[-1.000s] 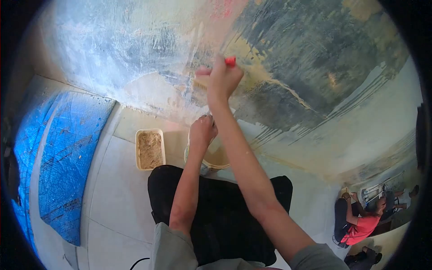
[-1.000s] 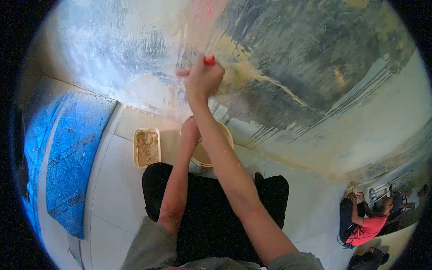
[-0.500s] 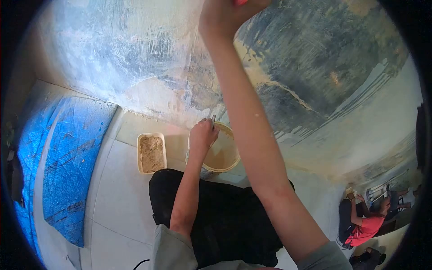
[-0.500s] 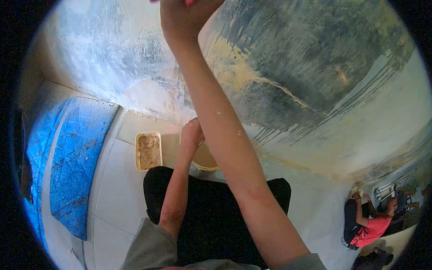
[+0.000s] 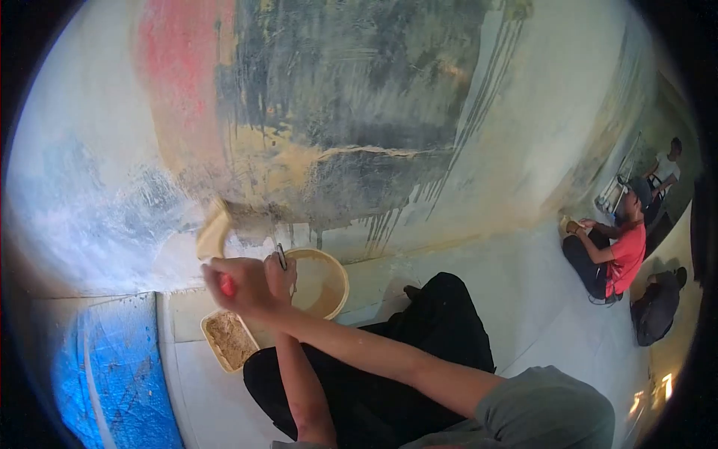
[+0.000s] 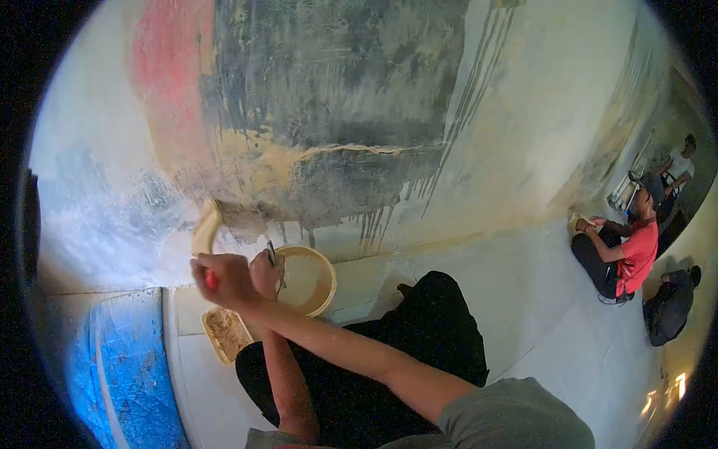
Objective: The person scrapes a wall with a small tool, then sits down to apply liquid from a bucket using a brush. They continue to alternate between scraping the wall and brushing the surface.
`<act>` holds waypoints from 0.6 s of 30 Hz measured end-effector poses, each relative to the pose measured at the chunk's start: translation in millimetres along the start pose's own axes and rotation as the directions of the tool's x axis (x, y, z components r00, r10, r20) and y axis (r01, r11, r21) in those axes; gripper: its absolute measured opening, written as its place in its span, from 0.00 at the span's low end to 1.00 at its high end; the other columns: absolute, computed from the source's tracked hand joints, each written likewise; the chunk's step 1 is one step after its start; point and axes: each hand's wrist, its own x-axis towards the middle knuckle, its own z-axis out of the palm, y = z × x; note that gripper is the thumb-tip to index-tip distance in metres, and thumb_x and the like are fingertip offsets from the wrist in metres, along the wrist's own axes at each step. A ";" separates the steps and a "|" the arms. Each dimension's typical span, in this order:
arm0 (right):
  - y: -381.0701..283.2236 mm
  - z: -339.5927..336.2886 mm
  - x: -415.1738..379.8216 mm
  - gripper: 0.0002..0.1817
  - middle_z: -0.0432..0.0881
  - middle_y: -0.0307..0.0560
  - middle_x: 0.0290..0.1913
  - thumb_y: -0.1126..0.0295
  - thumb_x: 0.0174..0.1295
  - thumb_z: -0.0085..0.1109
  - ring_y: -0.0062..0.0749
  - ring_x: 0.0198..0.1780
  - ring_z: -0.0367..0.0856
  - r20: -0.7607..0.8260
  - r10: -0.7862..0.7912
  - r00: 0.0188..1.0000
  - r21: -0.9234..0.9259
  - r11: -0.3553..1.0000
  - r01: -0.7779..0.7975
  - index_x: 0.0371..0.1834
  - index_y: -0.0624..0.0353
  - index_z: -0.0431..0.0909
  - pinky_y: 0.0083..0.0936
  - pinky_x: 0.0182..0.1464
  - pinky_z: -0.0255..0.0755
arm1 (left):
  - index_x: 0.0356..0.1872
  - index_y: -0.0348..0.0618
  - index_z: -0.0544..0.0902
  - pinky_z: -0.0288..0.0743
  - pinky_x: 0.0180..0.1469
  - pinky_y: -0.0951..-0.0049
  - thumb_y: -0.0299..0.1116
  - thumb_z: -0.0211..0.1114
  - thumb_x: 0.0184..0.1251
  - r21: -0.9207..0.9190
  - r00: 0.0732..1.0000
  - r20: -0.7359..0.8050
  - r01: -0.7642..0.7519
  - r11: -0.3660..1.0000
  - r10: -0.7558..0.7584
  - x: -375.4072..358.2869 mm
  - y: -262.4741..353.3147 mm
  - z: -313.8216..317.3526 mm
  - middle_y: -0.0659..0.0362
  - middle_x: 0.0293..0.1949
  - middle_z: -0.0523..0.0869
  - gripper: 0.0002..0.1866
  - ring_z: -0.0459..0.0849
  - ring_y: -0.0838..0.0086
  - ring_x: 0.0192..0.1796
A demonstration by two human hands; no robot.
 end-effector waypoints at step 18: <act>-62.0 -346.4 154.4 0.18 0.75 0.45 0.15 0.64 0.65 0.52 0.31 0.19 0.82 -0.531 -0.145 0.835 0.136 0.958 0.252 0.20 0.62 0.69 0.17 0.07 0.58 | 0.26 0.36 0.76 0.73 0.35 0.54 0.41 0.63 0.54 0.120 0.997 -0.074 0.010 0.993 -0.001 -8.4 17.3 -15.3 0.44 0.27 0.80 0.15 0.80 0.48 0.32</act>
